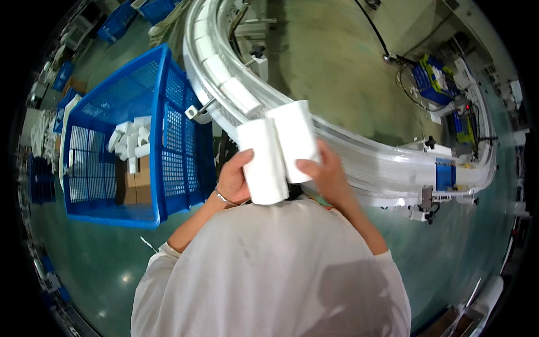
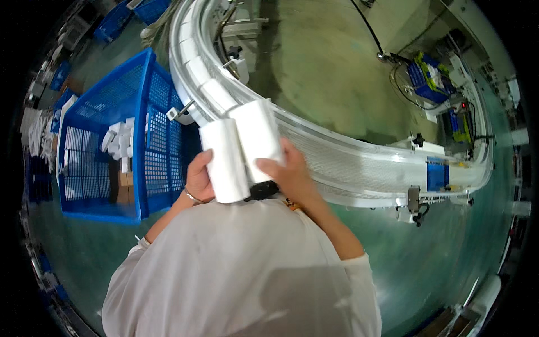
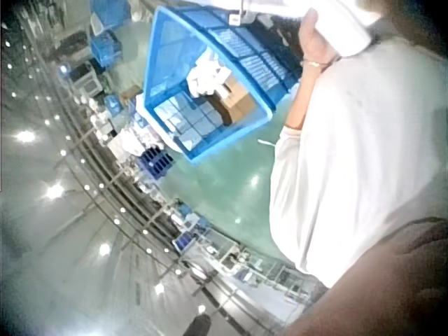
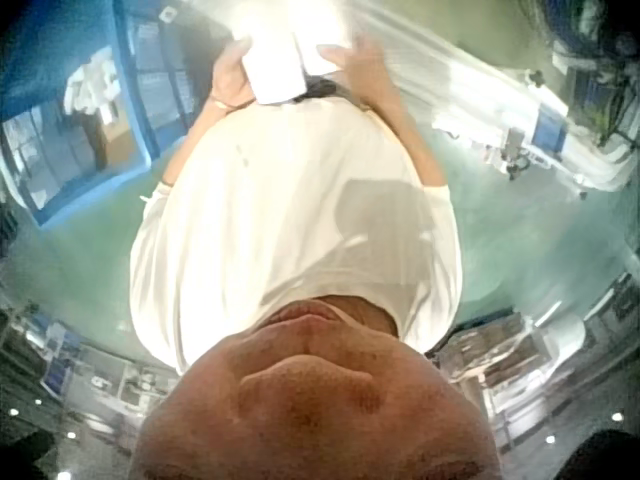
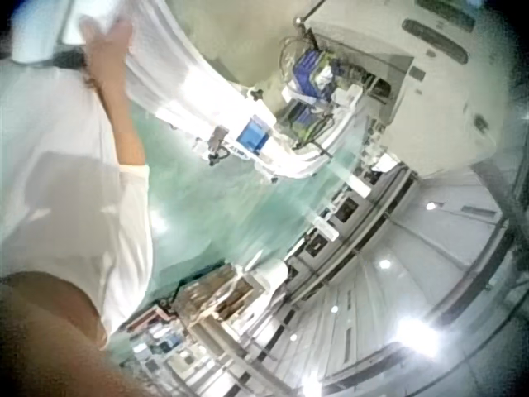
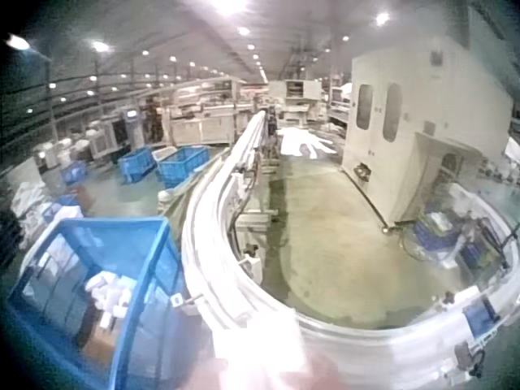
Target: The person picks up rectangular white foam blocks from a large blue plastic bin and places them onto a curved industrial conveyor belt one at a time.
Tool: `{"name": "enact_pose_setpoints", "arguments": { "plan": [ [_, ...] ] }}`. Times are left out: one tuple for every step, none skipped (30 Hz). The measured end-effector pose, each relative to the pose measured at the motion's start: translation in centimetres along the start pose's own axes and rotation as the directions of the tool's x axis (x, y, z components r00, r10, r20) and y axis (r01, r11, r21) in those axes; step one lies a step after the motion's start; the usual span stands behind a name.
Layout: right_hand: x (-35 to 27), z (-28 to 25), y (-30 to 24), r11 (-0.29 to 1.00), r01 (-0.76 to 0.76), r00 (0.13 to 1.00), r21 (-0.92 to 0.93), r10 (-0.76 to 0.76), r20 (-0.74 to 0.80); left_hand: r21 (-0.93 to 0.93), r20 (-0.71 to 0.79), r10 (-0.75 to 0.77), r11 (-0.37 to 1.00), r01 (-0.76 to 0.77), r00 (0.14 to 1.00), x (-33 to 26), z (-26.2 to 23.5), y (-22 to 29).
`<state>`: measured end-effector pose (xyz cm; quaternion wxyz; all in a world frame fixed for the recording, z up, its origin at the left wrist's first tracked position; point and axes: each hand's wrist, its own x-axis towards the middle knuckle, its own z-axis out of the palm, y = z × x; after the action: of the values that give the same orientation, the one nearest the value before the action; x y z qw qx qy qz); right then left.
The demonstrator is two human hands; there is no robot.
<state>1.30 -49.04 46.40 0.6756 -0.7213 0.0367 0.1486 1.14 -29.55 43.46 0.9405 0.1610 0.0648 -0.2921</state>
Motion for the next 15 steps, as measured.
{"name": "enact_pose_setpoints", "arguments": {
  "plan": [
    [-0.4, -1.3, -0.5, 0.998, -0.016, 0.999, -0.064, 0.014, -0.032, 0.053, -0.011, -0.033, 0.998, 0.033, 0.999, 0.0, -0.8, 0.0],
    [-0.8, -2.9, -0.5, 0.99, 0.028, 0.997, -0.136, -0.037, -0.064, 0.062, -0.091, -0.043, 0.997, 0.049, 0.995, 0.0, -0.2, -0.4],
    [-1.0, -4.8, -0.4, 0.975, 0.074, 0.992, -0.209, -0.094, -0.087, 0.044, -0.098, -0.088, 0.995, 0.093, 0.991, -0.1, -0.4, -0.6],
    [-1.3, -6.8, 0.2, 0.938, 0.099, 0.978, -0.332, -0.152, -0.139, 0.026, -0.101, -0.135, 0.99, 0.138, 0.986, -0.3, -0.3, -0.6],
    [-0.5, -9.2, 1.7, 0.903, 0.086, 0.966, -0.42, -0.179, -0.187, 0.0, -0.104, -0.114, 0.993, 0.115, 0.988, 0.2, -0.3, -0.9],
    [-0.9, -10.3, 1.2, 0.844, 0.014, 0.977, -0.536, -0.126, -0.174, -0.019, -0.117, -0.082, 0.997, 0.08, 0.99, 0.0, -0.2, -0.8],
    [-1.3, -11.1, 1.2, 0.779, -0.016, 0.982, -0.627, -0.107, -0.158, -0.026, -0.142, -0.042, 0.999, 0.039, 0.989, 0.0, -0.2, -0.7],
    [-1.1, -11.8, 2.0, 0.823, -0.053, 0.987, -0.565, -0.042, -0.154, -0.03, -0.169, -0.004, 1.0, -0.001, 0.986, 0.0, -0.5, -0.8],
    [-0.6, -12.3, 3.5, 0.86, -0.101, 0.988, -0.5, 0.027, -0.153, -0.058, -0.176, -0.028, 0.998, 0.018, 0.984, 0.2, -0.8, -0.8],
    [0.2, -12.3, 4.3, 0.889, -0.147, 0.985, -0.433, 0.091, -0.149, -0.048, -0.201, -0.037, 0.998, 0.028, 0.979, 0.4, -0.9, -0.9],
    [1.0, -11.9, 4.9, 0.882, -0.144, 0.987, -0.448, 0.094, -0.131, -0.037, -0.227, -0.046, 0.999, 0.038, 0.973, 0.4, -0.8, -1.1],
    [1.4, -10.7, 4.2, 0.694, -0.203, 0.976, -0.691, 0.091, -0.195, -0.028, -0.249, -0.053, 0.998, 0.048, 0.967, 0.6, -0.6, -1.2],
    [1.5, -9.8, 4.3, 0.643, -0.012, 0.984, -0.766, -0.126, -0.122, 0.002, -0.272, 0.007, 1.0, -0.006, 0.962, 0.6, -0.2, -1.4],
    [1.7, -8.9, 4.4, 0.552, 0.171, 0.942, -0.816, -0.334, -0.029, 0.028, -0.246, 0.088, 0.996, -0.083, 0.965, 0.8, 0.2, -1.5],
    [1.9, -7.2, 3.7, 0.753, 0.247, 0.95, -0.61, -0.313, -0.001, 0.054, -0.224, 0.172, 0.985, -0.165, 0.959, 1.2, 0.4, -1.7]
  ]
}}
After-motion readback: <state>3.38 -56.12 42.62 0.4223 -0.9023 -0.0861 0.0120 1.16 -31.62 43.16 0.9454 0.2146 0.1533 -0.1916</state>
